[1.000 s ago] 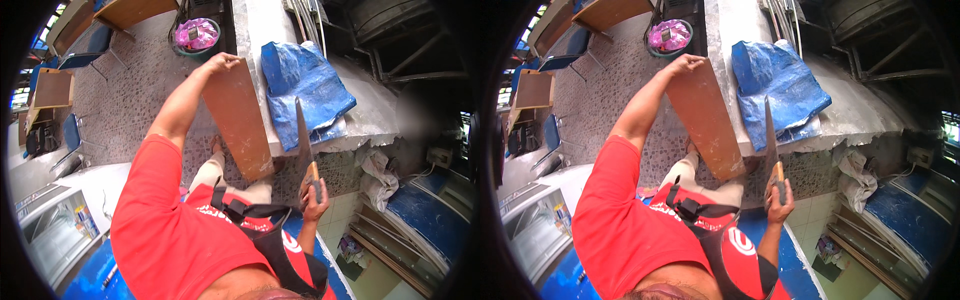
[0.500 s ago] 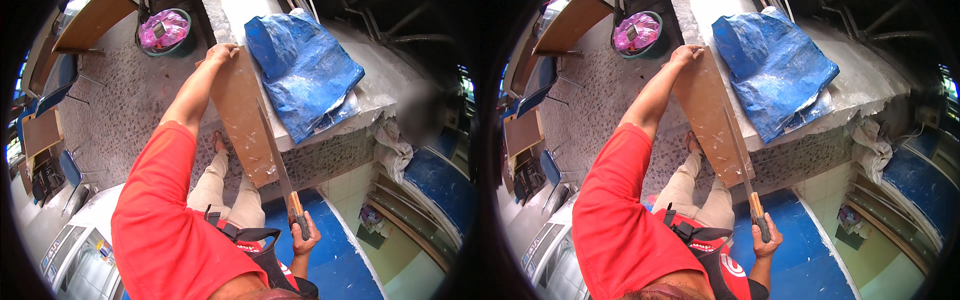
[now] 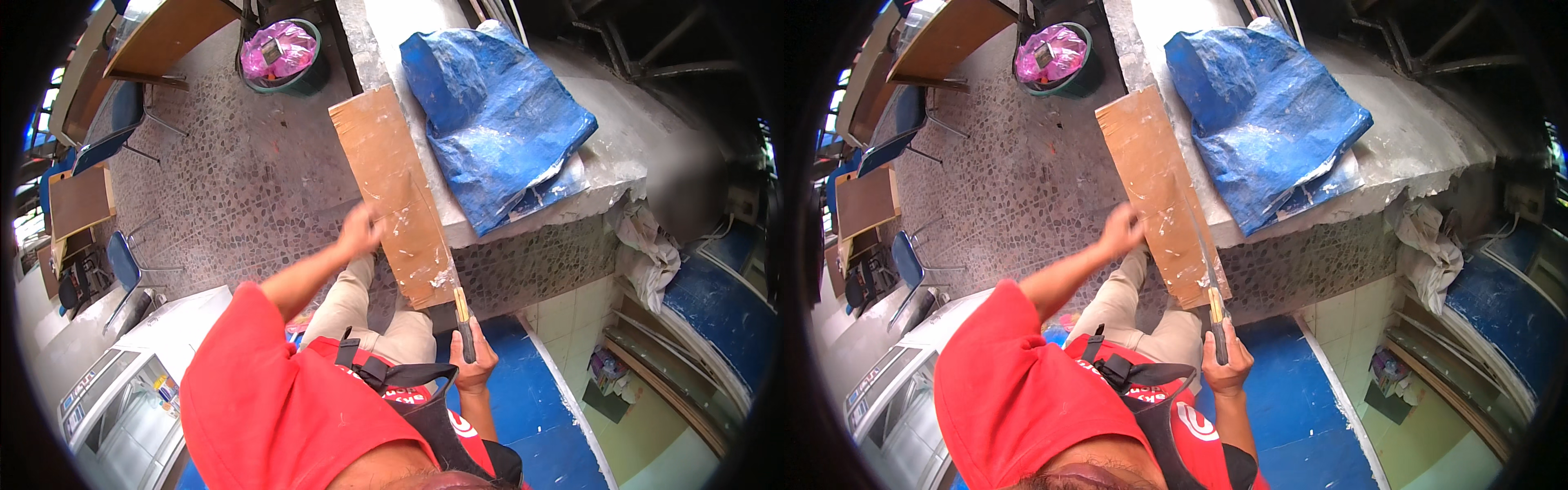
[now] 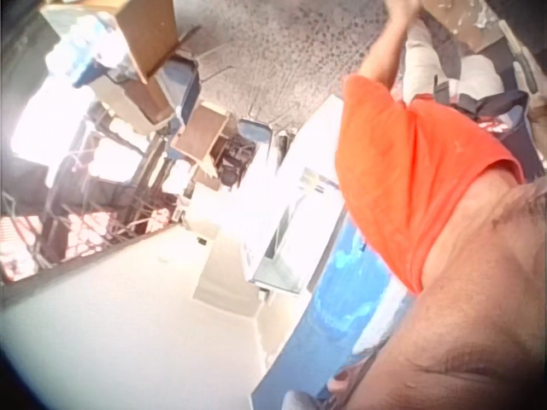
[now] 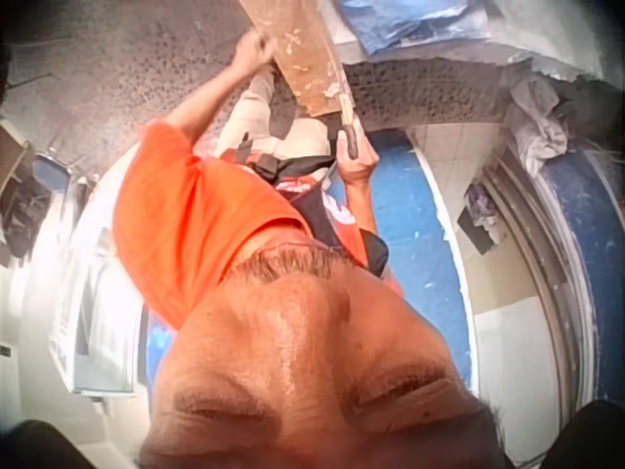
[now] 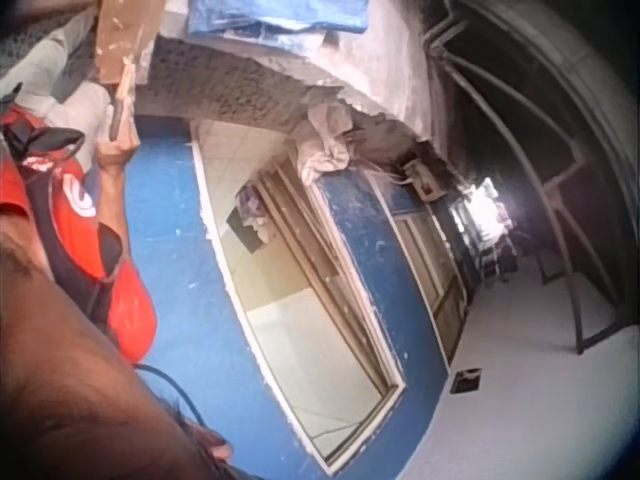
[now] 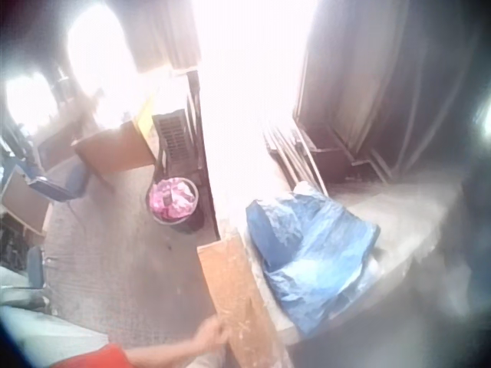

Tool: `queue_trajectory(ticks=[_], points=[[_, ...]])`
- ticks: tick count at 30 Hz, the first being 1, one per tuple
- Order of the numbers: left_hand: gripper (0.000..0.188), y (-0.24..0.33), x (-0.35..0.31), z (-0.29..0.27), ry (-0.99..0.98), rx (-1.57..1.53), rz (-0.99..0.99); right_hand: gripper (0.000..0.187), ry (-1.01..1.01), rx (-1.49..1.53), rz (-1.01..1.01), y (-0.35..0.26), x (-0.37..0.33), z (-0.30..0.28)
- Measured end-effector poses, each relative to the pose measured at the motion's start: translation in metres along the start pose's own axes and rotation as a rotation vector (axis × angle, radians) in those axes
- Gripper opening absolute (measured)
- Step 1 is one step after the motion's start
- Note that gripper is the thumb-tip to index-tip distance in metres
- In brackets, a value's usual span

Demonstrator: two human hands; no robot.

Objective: The person retrieves a wooden plank and a saw, then cuts the plank into smaller pieces on a concrete ledge. After cutting, they use a scraper to remove splinters and smooth the edges of the wood pieces. Finally, they carry the prepared wood pieces and the scraper down a hallway.

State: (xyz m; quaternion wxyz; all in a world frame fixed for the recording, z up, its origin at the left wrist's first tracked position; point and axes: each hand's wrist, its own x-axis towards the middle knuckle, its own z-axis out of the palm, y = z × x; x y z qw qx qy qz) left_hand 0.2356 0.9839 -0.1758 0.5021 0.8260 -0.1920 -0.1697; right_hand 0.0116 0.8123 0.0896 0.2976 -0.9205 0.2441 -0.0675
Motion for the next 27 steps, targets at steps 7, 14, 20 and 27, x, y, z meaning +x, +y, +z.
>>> queue_trajectory(ticks=[7, 14, 20, 27], points=[[0.051, 0.043, -0.215, 0.022, -1.222, 0.1, -0.052, 0.039, 0.029, -0.003, -0.1, 0.008, 0.016, -0.002], [0.037, 0.047, -0.191, -0.036, -1.1, -0.259, -0.323, 0.04, 0.075, -0.038, 0.011, -0.026, 0.021, 0.013], [0.047, 0.03, -0.157, -0.05, -1.218, -0.186, -0.273, 0.04, 0.1, -0.136, 0.09, -0.084, 0.037, 0.029], [0.064, 0.024, -0.153, -0.083, -1.215, -0.249, -0.176, 0.038, 0.111, -0.275, 0.106, -0.134, 0.072, 0.042]])
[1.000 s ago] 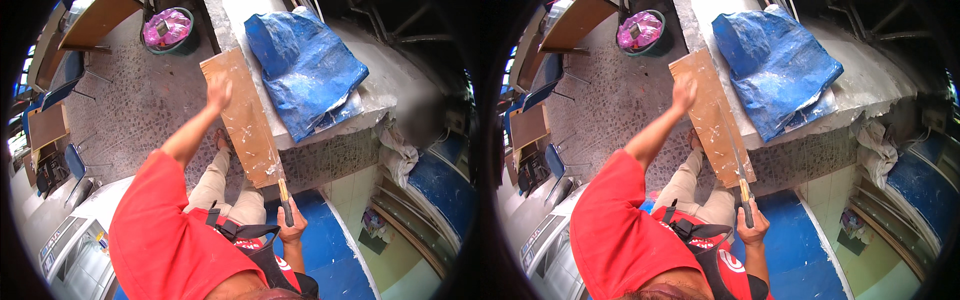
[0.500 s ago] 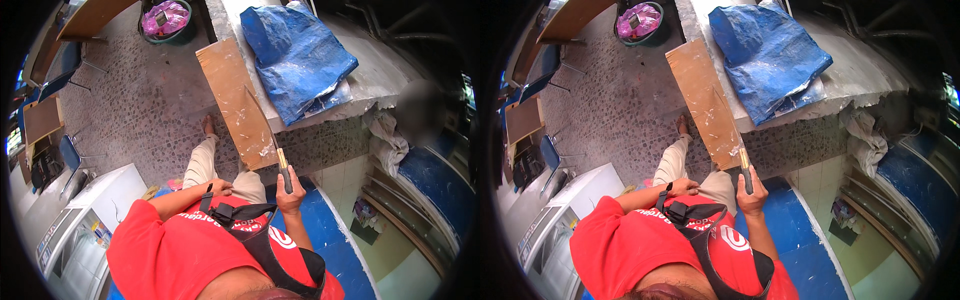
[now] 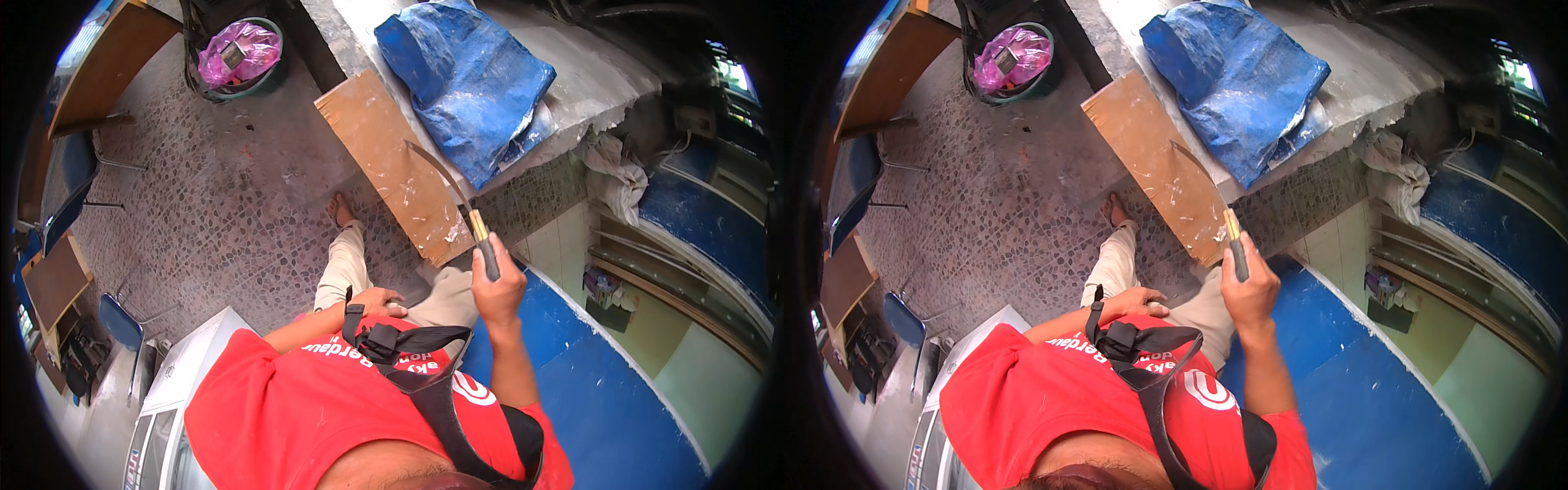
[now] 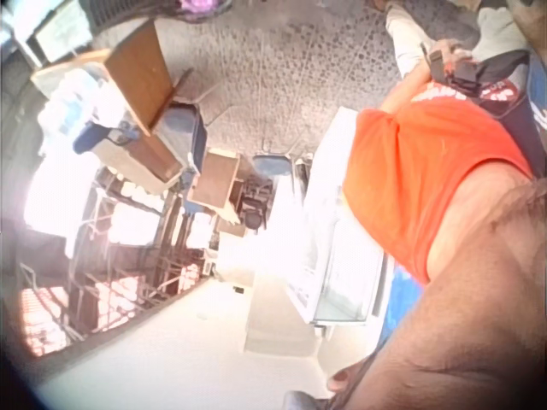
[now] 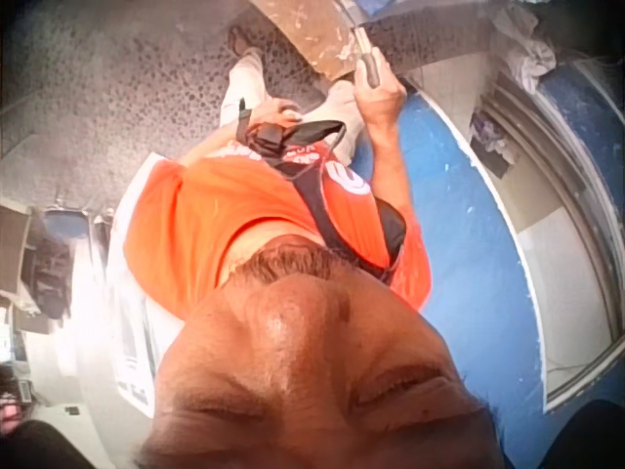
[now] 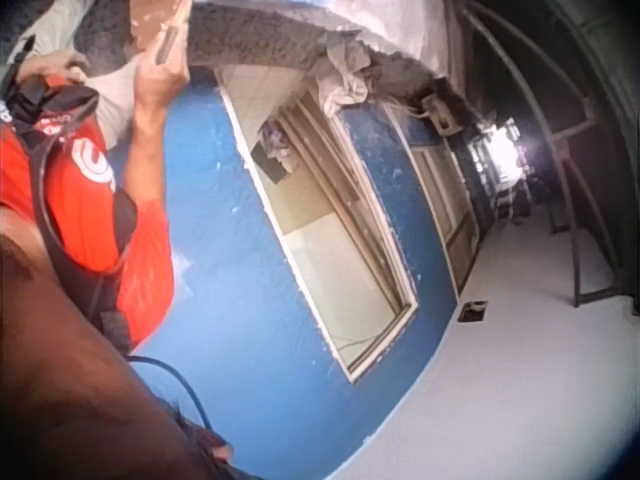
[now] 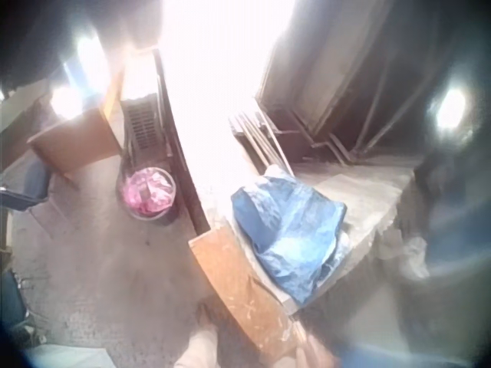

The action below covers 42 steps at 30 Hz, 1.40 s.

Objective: The person retrieves a wooden plank and a saw, then cuts the plank into smaller pieces on a concrete ledge. After cutting, they use a scraper to remove splinters and smooth the edges of the wood pieces. Finally, they carry the prepared wood pieces and the scraper down a hallway.

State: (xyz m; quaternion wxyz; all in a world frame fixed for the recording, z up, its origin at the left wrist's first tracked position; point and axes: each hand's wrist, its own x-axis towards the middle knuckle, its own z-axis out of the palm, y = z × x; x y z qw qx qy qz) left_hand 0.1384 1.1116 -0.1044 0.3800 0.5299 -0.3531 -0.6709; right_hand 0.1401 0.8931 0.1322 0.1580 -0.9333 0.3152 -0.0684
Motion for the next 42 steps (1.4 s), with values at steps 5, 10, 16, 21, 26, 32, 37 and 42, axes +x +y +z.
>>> queue_trajectory(ticks=[5, 10, 16, 21, 26, 32, 37, 42], points=[[0.058, 0.001, 0.01, -0.001, 0.148, -0.247, -0.063, 0.036, -0.042, -0.058, -0.064, -0.021, 0.038, -0.009], [0.05, -0.013, 0.043, -0.043, 0.437, -0.194, -0.015, 0.036, -0.098, -0.07, -0.081, -0.026, 0.068, -0.02], [0.059, -0.073, 0.115, -0.131, 0.879, -0.427, -0.16, 0.034, -0.154, -0.092, -0.156, -0.045, 0.085, -0.023], [0.081, -0.028, 0.124, -0.195, 1.088, -0.794, -0.347, 0.035, -0.221, 0.02, -0.018, -0.026, 0.073, -0.037], [0.092, -0.061, 0.149, -0.26, 1.472, -0.306, -0.404, 0.038, -0.275, 0.143, -0.068, -0.017, 0.052, -0.048], [0.093, -0.069, 0.175, -0.312, 1.373, -0.598, -0.397, 0.04, -0.261, 0.511, 0.327, -0.021, 0.047, -0.02], [0.088, -0.108, 0.205, -0.304, 1.293, -0.425, -0.129, 0.04, -0.222, 0.432, 0.191, -0.008, 0.065, 0.023], [0.085, -0.093, 0.194, -0.332, 1.248, -0.469, 0.019, 0.041, -0.253, 0.5, 0.359, -0.016, 0.081, 0.009]])
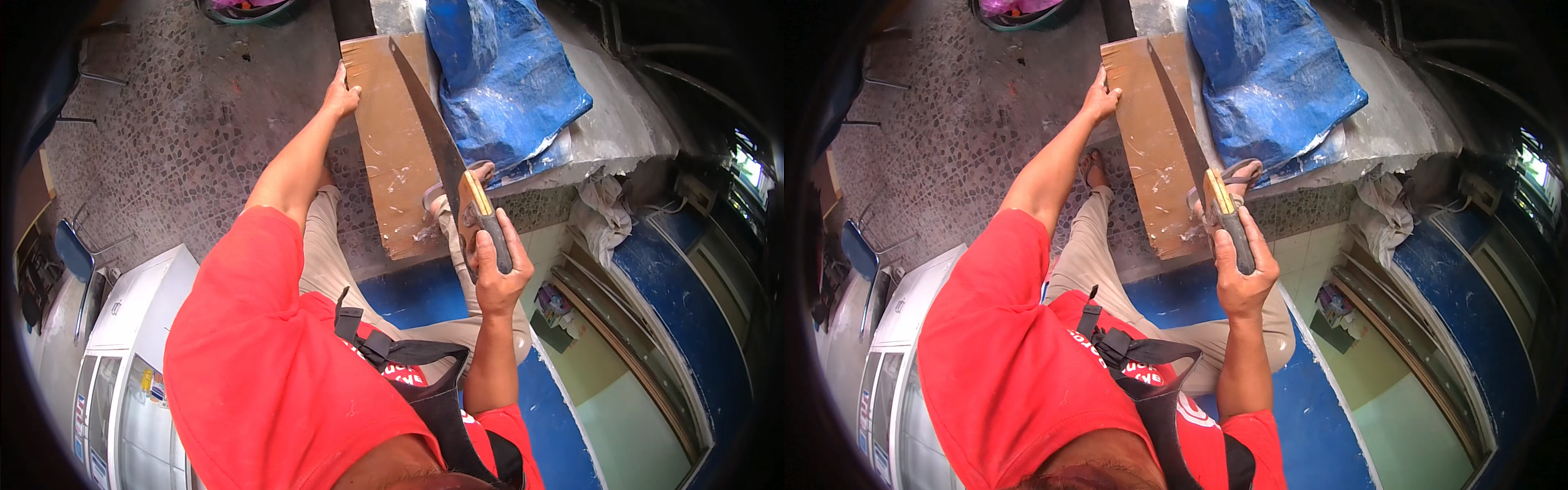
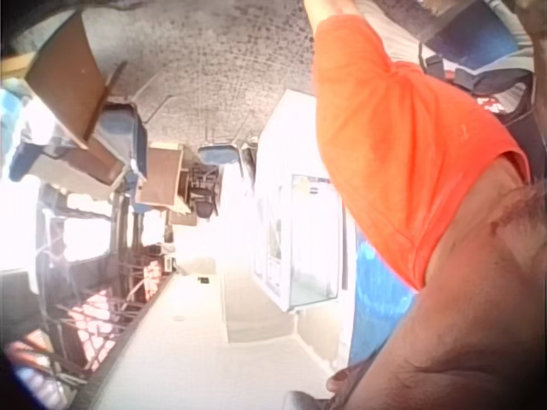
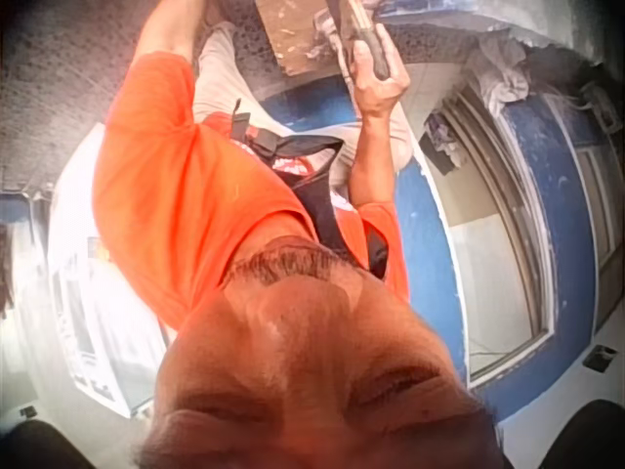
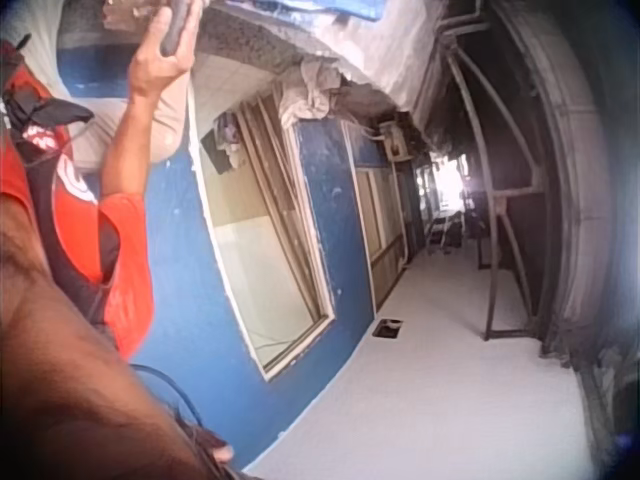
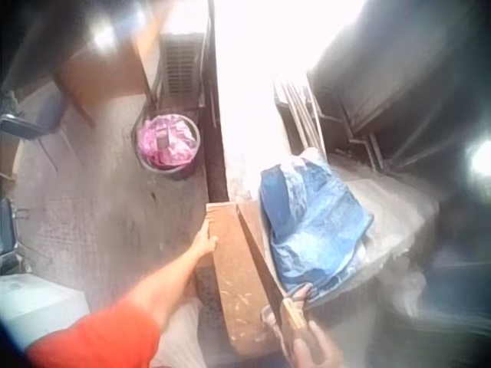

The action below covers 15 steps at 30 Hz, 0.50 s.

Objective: The person retrieves a wooden plank and a saw, then cuts the plank into smaller pieces on a concrete ledge. After cutting, they use a scraper to remove splinters and smooth the edges of the wood pieces. Finally, they carry the prepared wood pieces and the scraper down a hallway.

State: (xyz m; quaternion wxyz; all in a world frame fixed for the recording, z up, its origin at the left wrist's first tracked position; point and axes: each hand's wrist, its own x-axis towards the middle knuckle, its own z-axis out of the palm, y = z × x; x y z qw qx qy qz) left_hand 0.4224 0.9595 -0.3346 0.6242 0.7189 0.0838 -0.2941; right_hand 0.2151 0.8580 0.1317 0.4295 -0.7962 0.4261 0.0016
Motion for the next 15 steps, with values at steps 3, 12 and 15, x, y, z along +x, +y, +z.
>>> queue_trajectory(ticks=[3, 12, 15], points=[[0.083, 0.02, -0.007, -0.004, -0.041, -0.03, 0.043, 0.043, 0.016, 0.003, -0.022, 0.011, 0.002, -0.002], [0.088, 0.042, -0.041, -0.012, -0.105, -0.101, -0.107, 0.042, -0.026, 0.028, -0.158, 0.037, 0.002, 0.032], [0.09, 0.059, -0.053, -0.017, 0.084, 0.386, -0.074, 0.042, -0.032, -0.058, -0.27, 0.04, 0.001, 0.044]])
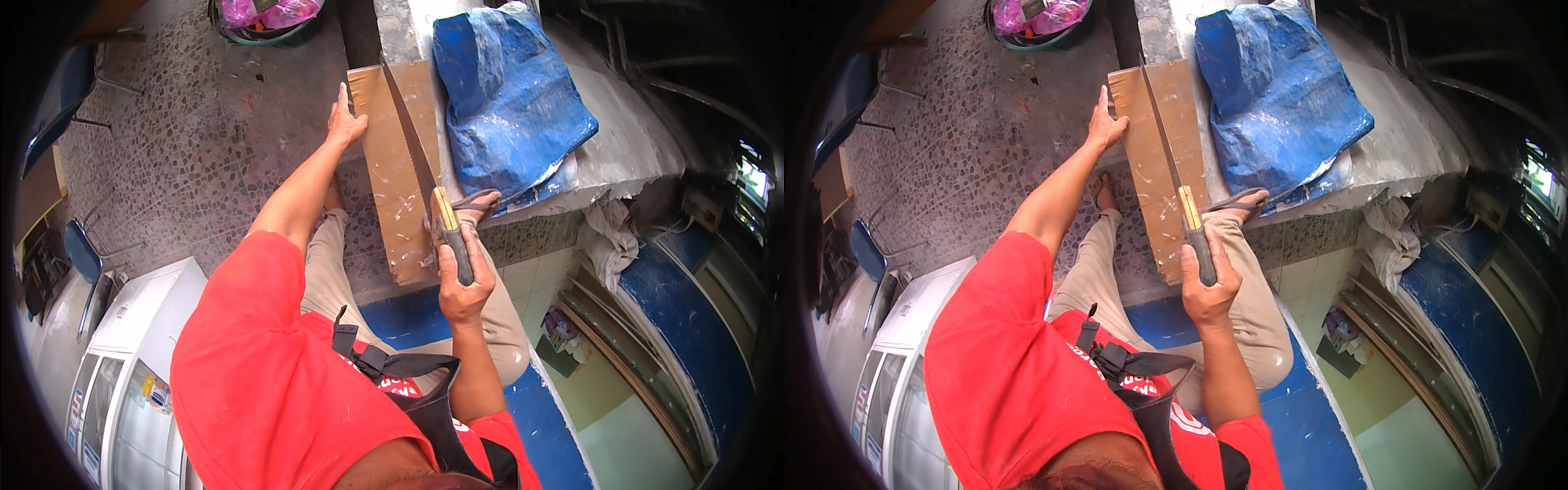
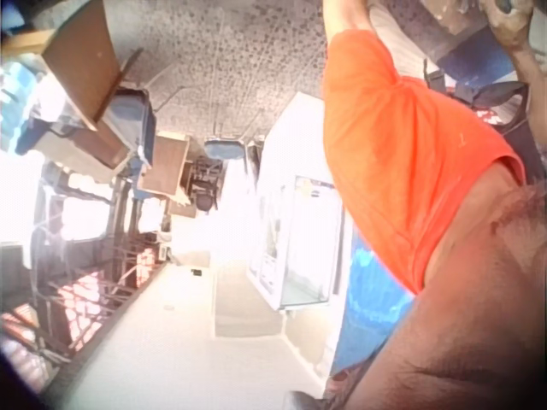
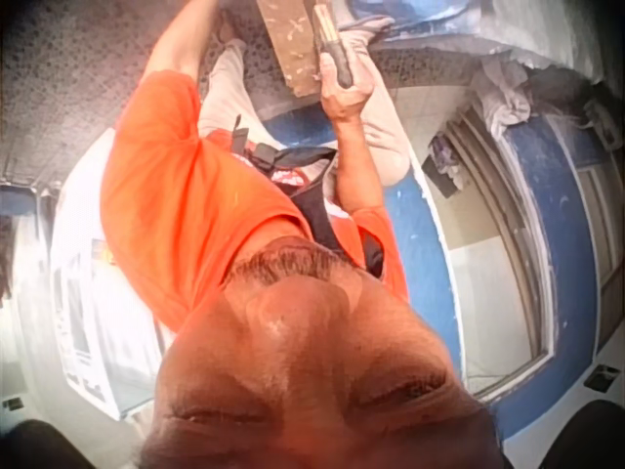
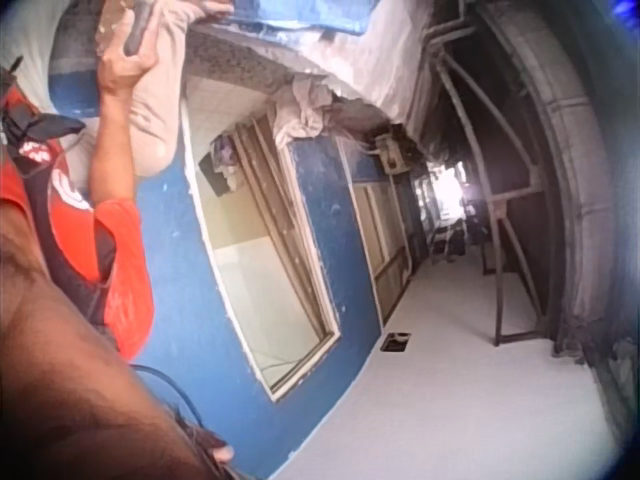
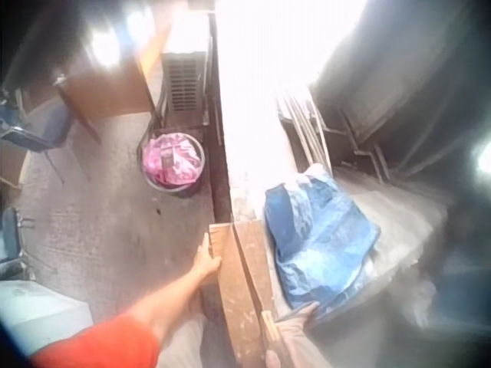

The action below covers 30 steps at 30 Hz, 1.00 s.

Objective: The person retrieves a wooden plank and a saw, then cuts the plank into smaller pieces on a concrete ledge. After cutting, they use a scraper to remove splinters and smooth the edges of the wood pieces. Finally, they carry the prepared wood pieces and the scraper down a hallway.

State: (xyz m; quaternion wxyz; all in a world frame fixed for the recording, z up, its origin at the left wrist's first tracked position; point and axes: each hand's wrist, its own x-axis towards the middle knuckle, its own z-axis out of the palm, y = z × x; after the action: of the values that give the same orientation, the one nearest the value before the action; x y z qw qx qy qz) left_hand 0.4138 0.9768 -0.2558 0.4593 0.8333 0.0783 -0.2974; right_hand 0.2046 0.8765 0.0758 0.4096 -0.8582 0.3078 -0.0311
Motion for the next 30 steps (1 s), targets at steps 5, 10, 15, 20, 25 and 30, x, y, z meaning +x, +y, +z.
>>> queue_trajectory(ticks=[5, 10, 15, 20, 25, 30], points=[[0.064, 0.008, 0.046, 0.0, 0.503, 0.281, 0.555, 0.042, -0.002, -0.072, -0.149, -0.003, 0.007, 0.008], [0.05, 0.04, 0.074, -0.02, 0.099, 0.384, 0.375, 0.037, 0.007, -0.016, -0.063, -0.007, 0.011, 0.013], [0.043, 0.032, 0.086, -0.029, 0.079, 0.327, 0.373, 0.037, -0.011, -0.007, -0.035, -0.006, 0.01, 0.013], [0.049, 0.013, 0.1, -0.028, 0.022, 0.154, 0.273, 0.037, -0.004, -0.022, -0.116, 0.001, 0.008, 0.018], [0.055, 0.022, 0.096, -0.02, 0.048, 0.001, 0.148, 0.041, 0.01, -0.076, -0.187, 0.009, 0.006, 0.014], [0.05, 0.009, 0.089, 0.008, 0.142, -0.29, 0.049, 0.041, -0.004, -0.126, -0.203, 0.007, 0.0, 0.01]])
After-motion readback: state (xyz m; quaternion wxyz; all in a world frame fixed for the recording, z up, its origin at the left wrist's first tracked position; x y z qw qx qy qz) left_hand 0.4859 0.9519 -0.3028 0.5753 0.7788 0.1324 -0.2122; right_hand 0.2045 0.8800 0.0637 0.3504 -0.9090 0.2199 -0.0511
